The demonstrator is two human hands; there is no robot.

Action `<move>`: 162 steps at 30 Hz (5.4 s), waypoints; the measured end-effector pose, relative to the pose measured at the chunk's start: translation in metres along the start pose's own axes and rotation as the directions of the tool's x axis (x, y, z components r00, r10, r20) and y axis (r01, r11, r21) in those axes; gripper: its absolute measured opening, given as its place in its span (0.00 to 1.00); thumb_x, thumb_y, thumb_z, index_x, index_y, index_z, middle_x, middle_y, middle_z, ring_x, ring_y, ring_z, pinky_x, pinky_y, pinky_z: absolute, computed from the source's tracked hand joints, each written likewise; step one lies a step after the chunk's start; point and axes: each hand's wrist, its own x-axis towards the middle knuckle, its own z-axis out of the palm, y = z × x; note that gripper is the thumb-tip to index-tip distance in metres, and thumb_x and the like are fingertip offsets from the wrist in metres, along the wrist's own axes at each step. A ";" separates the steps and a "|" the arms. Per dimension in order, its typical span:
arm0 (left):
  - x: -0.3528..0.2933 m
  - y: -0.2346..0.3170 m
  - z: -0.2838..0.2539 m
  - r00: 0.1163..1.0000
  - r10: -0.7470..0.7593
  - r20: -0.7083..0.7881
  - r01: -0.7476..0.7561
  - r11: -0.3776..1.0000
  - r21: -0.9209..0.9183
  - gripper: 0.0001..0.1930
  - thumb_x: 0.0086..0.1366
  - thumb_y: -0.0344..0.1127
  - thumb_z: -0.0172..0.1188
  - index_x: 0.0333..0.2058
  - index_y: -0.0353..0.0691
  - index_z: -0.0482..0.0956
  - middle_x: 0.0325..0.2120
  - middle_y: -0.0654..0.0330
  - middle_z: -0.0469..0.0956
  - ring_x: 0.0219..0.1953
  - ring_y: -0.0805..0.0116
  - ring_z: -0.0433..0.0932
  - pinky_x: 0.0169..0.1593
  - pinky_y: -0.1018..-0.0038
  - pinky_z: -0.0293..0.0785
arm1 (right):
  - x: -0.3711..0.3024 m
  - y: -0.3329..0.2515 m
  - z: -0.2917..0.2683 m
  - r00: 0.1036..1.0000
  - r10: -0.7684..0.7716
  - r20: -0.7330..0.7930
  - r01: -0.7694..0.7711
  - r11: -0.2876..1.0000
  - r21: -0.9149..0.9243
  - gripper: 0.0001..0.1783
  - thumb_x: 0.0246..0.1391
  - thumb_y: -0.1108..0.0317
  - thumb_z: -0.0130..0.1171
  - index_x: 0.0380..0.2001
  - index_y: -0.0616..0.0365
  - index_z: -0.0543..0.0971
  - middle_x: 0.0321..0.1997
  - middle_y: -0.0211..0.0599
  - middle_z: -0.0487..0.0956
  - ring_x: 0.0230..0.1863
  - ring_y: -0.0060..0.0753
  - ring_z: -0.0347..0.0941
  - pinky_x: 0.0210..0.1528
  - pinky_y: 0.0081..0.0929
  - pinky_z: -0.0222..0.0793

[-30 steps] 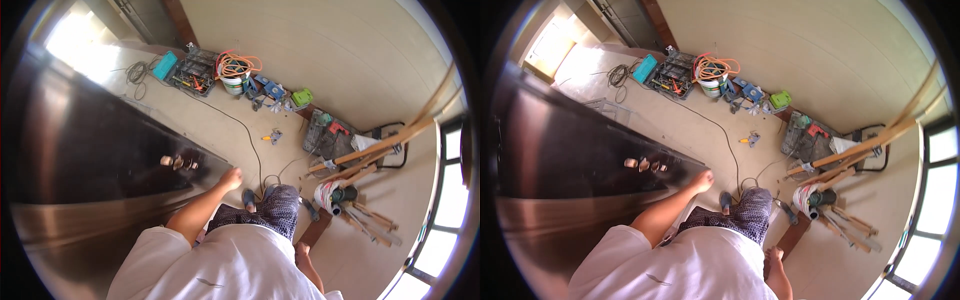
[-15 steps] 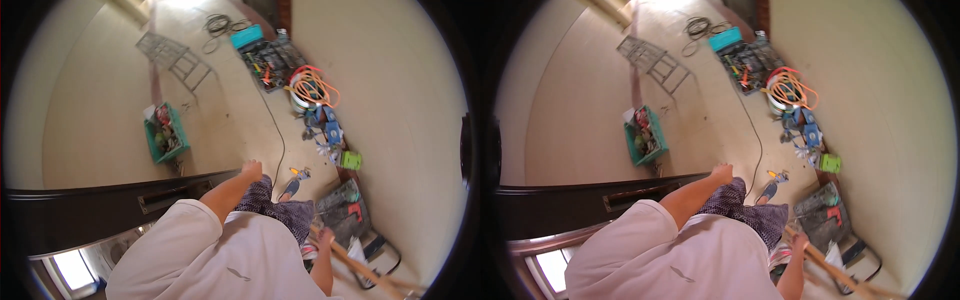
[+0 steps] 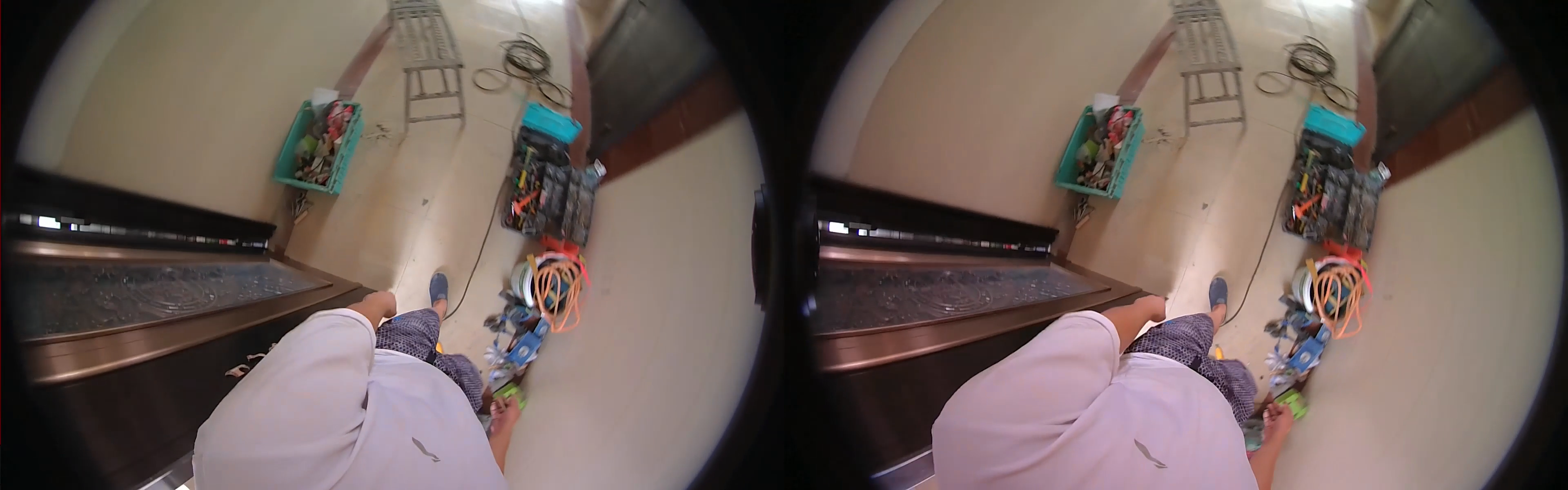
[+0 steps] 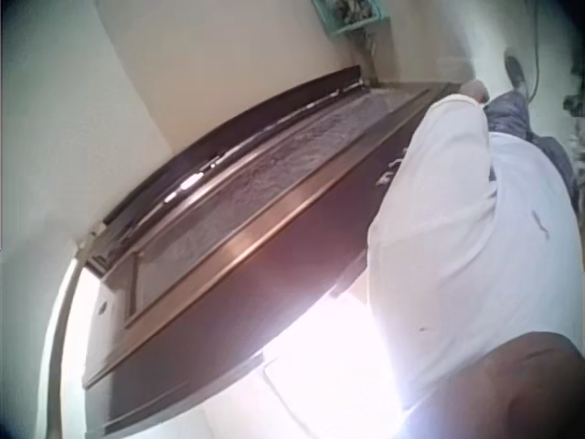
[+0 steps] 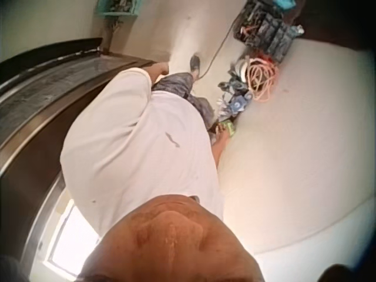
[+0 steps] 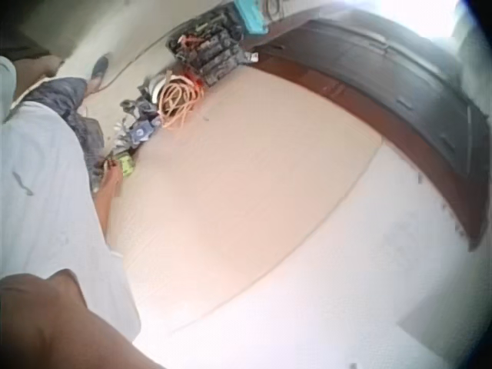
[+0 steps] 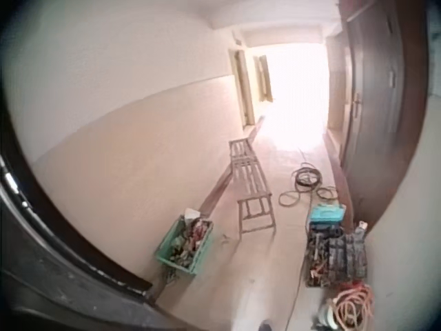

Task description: The person picks up a red lighter and a length of wire from a bin, then uses a welding torch and a length of wire to weld the top of a door frame in several spots.

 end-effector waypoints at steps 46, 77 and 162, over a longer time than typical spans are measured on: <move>0.424 -0.357 -0.529 0.809 -0.585 0.047 -0.519 -0.751 -0.408 0.10 0.80 0.41 0.60 0.40 0.41 0.78 0.33 0.66 0.83 0.30 0.78 0.81 0.32 0.79 0.74 | 0.138 0.330 1.640 0.223 0.718 0.659 0.950 -0.312 0.018 0.27 0.68 0.53 0.59 0.65 0.55 0.79 0.44 0.44 0.86 0.47 0.39 0.85 0.46 0.38 0.80; 0.687 -0.525 -0.673 0.906 -0.419 0.065 -0.423 -0.903 0.074 0.18 0.82 0.52 0.53 0.52 0.45 0.83 0.42 0.67 0.86 0.41 0.75 0.82 0.43 0.73 0.78 | 0.206 0.367 1.646 -0.223 0.658 0.720 0.947 -0.029 0.321 0.12 0.61 0.75 0.66 0.48 0.60 0.88 0.40 0.45 0.86 0.43 0.51 0.82 0.47 0.38 0.78; -0.009 -0.230 -0.579 0.351 -0.919 0.179 -0.620 -0.371 -0.691 0.12 0.73 0.21 0.52 0.51 0.36 0.77 0.27 0.56 0.80 0.32 0.58 0.81 0.43 0.59 0.77 | -0.245 0.181 1.332 0.157 0.822 -0.548 0.814 -0.422 -0.400 0.18 0.79 0.61 0.51 0.35 0.61 0.79 0.21 0.29 0.73 0.22 0.20 0.67 0.26 0.22 0.61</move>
